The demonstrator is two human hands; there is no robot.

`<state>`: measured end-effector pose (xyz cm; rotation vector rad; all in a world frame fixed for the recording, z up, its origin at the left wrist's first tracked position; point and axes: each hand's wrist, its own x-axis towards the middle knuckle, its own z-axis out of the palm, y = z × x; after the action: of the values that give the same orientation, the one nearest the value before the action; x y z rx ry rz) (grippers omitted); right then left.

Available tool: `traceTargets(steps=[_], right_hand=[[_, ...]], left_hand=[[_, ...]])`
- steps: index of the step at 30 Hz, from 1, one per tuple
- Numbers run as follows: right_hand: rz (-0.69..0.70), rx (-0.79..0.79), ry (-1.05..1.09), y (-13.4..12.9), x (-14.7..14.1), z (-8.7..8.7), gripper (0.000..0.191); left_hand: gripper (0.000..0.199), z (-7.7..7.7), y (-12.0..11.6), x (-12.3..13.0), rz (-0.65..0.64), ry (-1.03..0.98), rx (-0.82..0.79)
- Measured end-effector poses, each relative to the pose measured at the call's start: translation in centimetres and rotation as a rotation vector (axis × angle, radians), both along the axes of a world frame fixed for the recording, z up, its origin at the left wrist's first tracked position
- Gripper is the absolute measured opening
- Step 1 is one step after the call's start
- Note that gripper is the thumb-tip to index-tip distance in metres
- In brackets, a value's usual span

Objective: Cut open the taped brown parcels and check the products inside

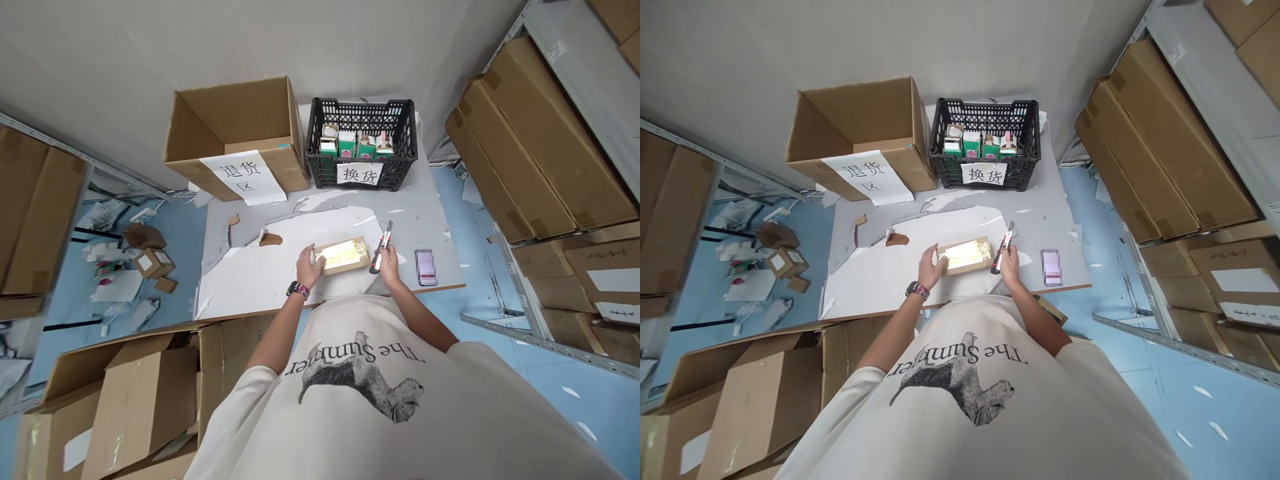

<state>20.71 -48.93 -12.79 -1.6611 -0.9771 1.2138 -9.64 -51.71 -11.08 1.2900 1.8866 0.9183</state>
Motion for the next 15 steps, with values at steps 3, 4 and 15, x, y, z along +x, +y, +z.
traceTargets(steps=[3, 4, 15], right_hand=[[-0.052, -0.11, -0.161, -0.6, 1.1, -1.9, 0.035], [-0.054, -0.145, -0.215, -0.8, 1.4, -2.4, 0.033], [-0.078, -0.279, -0.426, -1.1, 6.9, -5.0, 0.008]], left_hand=[[0.068, -0.3, 0.3, -0.4, -0.086, -0.14, -0.108], [0.07, -0.3, 0.3, -0.3, -0.07, -0.185, -0.153], [0.068, -0.3, -0.9, 0.0, 0.077, -0.223, -0.184]])
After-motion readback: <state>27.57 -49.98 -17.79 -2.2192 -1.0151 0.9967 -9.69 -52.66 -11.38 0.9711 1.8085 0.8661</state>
